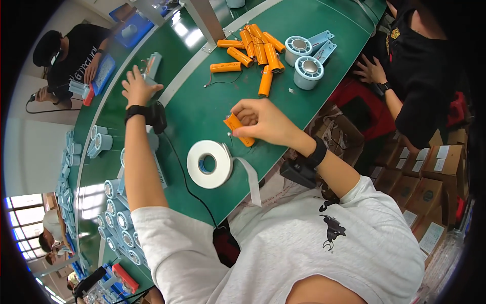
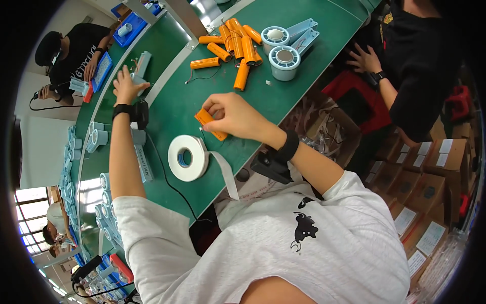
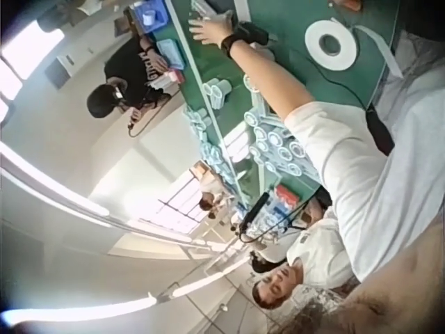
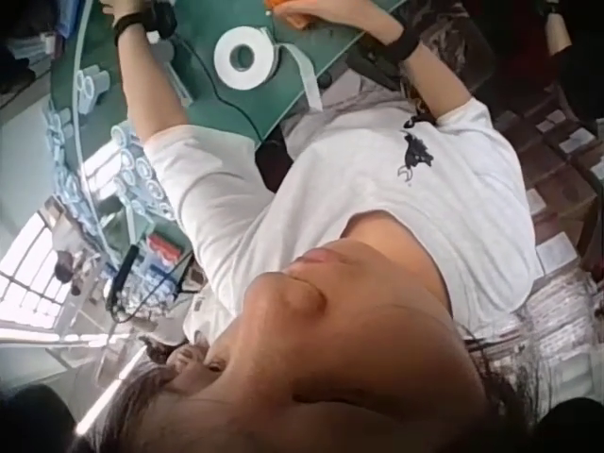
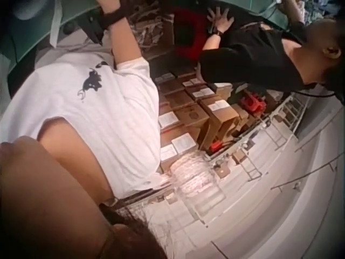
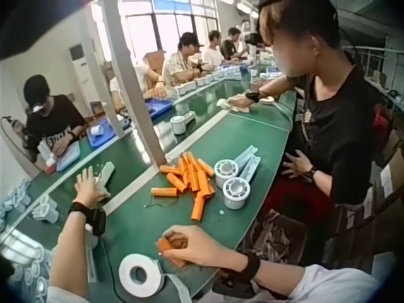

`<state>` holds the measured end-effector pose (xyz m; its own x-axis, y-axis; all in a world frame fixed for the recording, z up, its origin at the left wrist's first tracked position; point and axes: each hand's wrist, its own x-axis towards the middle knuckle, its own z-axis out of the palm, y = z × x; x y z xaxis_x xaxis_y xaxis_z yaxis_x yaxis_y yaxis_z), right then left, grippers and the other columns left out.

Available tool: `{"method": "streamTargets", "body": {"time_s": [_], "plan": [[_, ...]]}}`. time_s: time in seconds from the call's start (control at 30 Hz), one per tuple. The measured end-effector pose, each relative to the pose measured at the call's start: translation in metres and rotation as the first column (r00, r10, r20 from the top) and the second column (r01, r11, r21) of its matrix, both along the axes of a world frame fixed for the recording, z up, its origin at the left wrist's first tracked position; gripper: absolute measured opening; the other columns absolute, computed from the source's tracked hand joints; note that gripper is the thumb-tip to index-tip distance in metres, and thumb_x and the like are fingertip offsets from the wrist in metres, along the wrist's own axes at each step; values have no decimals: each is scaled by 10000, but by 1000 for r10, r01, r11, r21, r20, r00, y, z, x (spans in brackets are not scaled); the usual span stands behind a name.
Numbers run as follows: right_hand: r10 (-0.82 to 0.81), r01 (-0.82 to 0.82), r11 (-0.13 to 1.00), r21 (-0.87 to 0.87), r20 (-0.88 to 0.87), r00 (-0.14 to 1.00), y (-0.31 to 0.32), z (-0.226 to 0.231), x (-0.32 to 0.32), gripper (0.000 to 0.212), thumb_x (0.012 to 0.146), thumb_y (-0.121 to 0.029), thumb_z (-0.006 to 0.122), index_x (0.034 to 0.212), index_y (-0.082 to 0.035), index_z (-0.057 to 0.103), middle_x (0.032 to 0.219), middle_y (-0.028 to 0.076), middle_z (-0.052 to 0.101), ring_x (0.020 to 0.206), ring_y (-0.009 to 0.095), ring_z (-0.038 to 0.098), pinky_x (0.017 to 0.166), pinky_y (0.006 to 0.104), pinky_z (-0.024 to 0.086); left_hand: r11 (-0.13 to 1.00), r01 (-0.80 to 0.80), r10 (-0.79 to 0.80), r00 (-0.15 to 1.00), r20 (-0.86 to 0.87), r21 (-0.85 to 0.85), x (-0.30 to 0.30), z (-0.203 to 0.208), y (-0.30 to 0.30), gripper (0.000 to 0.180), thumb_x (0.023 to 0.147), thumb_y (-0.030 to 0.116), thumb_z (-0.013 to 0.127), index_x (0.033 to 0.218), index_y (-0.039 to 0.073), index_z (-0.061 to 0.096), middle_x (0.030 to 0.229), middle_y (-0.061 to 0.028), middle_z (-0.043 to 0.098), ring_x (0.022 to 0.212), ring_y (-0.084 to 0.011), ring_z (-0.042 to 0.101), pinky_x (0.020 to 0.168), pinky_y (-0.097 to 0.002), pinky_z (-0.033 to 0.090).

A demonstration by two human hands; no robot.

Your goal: The person applies double-sided tape to batteries by hand, presses each battery into the handle of a handheld fan, and moves the assembled units aside. After repeating this process, the person receives a box of batteries from another worker and continues the assembly.

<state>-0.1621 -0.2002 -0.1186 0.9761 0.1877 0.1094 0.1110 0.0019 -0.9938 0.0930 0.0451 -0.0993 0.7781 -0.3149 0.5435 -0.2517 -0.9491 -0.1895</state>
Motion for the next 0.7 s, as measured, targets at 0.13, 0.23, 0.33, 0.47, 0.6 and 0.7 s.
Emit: {"method": "streamTargets", "body": {"time_s": [0.13, 0.23, 0.33, 0.47, 0.6, 0.7], "plan": [[34, 25, 822, 568, -94, 995, 5, -5, -1, 216, 814, -40, 612, 1009, 14, 536, 918, 75, 605, 790, 119, 590, 702, 265, 493, 898, 292, -347, 930, -123, -331, -28, 59, 14, 658, 642, 359, 751, 1123, -43, 550, 1049, -210, 584, 954, -289, 582, 844, -356, 438], [-63, 104, 854, 510, -96, 993, -15, -16, 2, 214, 824, -23, 591, 1025, 13, 528, 938, 82, 595, 805, 130, 594, 716, 265, 493, 884, 33, -375, 644, -667, -466, -138, 111, -43, 610, 645, 316, 751, 1086, -60, 560, 1027, -237, 594, 925, -308, 598, 790, -361, 463], [-121, 122, 874, 471, -32, 992, -15, -13, 1, 231, 832, -16, 579, 1051, 16, 513, 959, 84, 585, 810, 139, 596, 728, 266, 494, 980, 115, -195, 721, -665, -162, -264, 74, -71, 601, 564, 353, 800, 998, -14, 606, 988, -164, 601, 956, -325, 543, 788, -399, 432], [-332, 248, 875, 416, 143, 932, -4, -5, -1, 276, 842, -24, 569, 1100, 21, 484, 982, 85, 570, 804, 152, 596, 734, 270, 497, 976, 143, -210, 815, -539, -164, -306, -4, -64, 501, 630, 325, 766, 956, -5, 576, 979, -124, 586, 980, -299, 492, 830, -409, 365], [-702, 517, 661, 544, 205, 682, -39, 3, 15, 302, 859, -48, 552, 1141, 11, 462, 991, 91, 557, 799, 167, 591, 709, 265, 487, 950, 215, -279, 909, -311, -225, -319, -18, -46, 431, 684, 271, 731, 938, -13, 532, 996, -117, 569, 1000, -287, 464, 877, -423, 304], [-580, 416, 598, 685, 12, 814, -69, 8, 1, 330, 862, -79, 553, 1167, 1, 454, 984, 91, 551, 785, 165, 577, 672, 249, 467, 915, 267, -350, 898, -266, -301, -324, -13, -27, 403, 705, 234, 712, 943, -17, 506, 1007, -119, 558, 1014, -277, 451, 908, -433, 258]]}}
